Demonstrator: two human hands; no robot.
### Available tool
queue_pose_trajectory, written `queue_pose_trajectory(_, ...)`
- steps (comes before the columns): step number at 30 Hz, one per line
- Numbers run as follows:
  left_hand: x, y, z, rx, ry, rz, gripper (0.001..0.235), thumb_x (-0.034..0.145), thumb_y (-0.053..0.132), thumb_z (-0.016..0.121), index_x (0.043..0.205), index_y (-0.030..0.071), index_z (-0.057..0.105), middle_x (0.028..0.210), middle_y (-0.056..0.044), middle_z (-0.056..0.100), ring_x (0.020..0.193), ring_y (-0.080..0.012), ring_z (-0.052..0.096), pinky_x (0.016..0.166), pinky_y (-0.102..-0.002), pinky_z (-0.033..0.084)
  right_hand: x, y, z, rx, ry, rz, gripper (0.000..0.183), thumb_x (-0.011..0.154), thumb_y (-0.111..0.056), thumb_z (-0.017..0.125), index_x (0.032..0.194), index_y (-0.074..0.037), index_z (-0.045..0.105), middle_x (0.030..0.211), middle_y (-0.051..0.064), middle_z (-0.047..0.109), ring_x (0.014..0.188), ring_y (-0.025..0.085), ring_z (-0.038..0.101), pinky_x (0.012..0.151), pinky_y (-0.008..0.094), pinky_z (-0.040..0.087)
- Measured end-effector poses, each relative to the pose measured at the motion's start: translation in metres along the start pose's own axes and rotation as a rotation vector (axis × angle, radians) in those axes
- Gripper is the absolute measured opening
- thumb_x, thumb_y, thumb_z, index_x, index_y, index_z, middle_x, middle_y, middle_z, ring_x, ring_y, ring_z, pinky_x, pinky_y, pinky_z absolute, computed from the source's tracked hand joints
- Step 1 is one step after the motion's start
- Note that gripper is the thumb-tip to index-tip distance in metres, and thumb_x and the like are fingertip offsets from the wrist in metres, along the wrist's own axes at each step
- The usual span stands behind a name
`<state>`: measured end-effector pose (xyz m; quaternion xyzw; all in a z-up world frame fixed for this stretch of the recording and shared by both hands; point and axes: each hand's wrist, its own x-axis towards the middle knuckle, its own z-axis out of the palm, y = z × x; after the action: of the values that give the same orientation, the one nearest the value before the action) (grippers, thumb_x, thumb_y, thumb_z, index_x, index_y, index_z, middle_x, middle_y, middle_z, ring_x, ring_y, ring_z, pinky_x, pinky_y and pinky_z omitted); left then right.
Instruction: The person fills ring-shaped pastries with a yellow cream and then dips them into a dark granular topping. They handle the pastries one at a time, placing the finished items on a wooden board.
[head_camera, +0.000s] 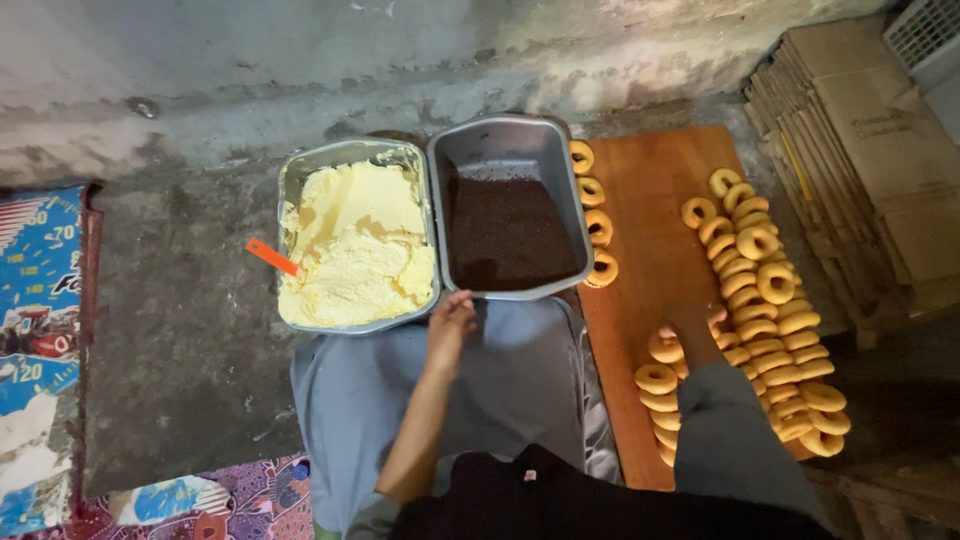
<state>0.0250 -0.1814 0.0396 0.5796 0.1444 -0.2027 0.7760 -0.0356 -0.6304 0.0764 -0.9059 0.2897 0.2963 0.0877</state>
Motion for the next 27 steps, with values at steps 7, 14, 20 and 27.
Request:
queue_pose_trajectory(7, -0.047, -0.008, 0.055, 0.016, -0.321, -0.133, 0.051, 0.093, 0.024, 0.068, 0.141, 0.020, 0.051, 0.124, 0.001, 0.063, 0.107, -0.0104, 0.065, 0.088, -0.028, 0.058, -0.064, -0.075, -0.013, 0.750, -0.050, -0.517, 0.039, 0.084, -0.014, 0.079, 0.119, -0.006, 0.063, 0.103, 0.006, 0.069, 0.093, 0.015, 0.067, 0.077, 0.032, 0.056)
queue_pose_trajectory(14, -0.071, 0.033, 0.053, -0.344, -0.196, 0.004, 0.047, 0.092, 0.022, 0.063, 0.136, 0.014, 0.050, 0.119, -0.007, 0.061, 0.101, -0.0216, 0.066, 0.075, -0.036, 0.062, -0.140, -0.173, -0.021, 1.331, -0.272, -0.630, 0.038, 0.091, -0.014, 0.064, 0.128, -0.005, 0.058, 0.108, 0.007, 0.070, 0.095, 0.017, 0.069, 0.080, 0.031, 0.057)
queue_pose_trajectory(20, -0.091, 0.063, -0.022, -0.678, -0.430, 0.013, 0.056, 0.102, 0.052, 0.043, 0.138, 0.012, 0.057, 0.112, -0.011, 0.068, 0.081, -0.0236, 0.063, 0.059, -0.034, 0.051, -0.191, -0.253, -0.009, 1.515, -0.477, -0.784, 0.032, 0.096, -0.017, 0.066, 0.126, -0.007, 0.067, 0.112, 0.007, 0.070, 0.102, 0.018, 0.067, 0.086, 0.031, 0.055)
queue_pose_trajectory(27, -0.087, 0.046, -0.080, -0.955, -0.001, -0.123, 0.067, 0.097, 0.067, 0.042, 0.124, 0.010, 0.063, 0.112, -0.009, 0.071, 0.101, -0.0254, 0.069, 0.086, -0.042, 0.058, -0.265, -0.351, 0.045, 0.647, 0.571, -1.099, 0.026, 0.084, -0.012, 0.076, 0.111, -0.010, 0.076, 0.105, 0.011, 0.073, 0.104, 0.032, 0.068, 0.091, 0.037, 0.054)
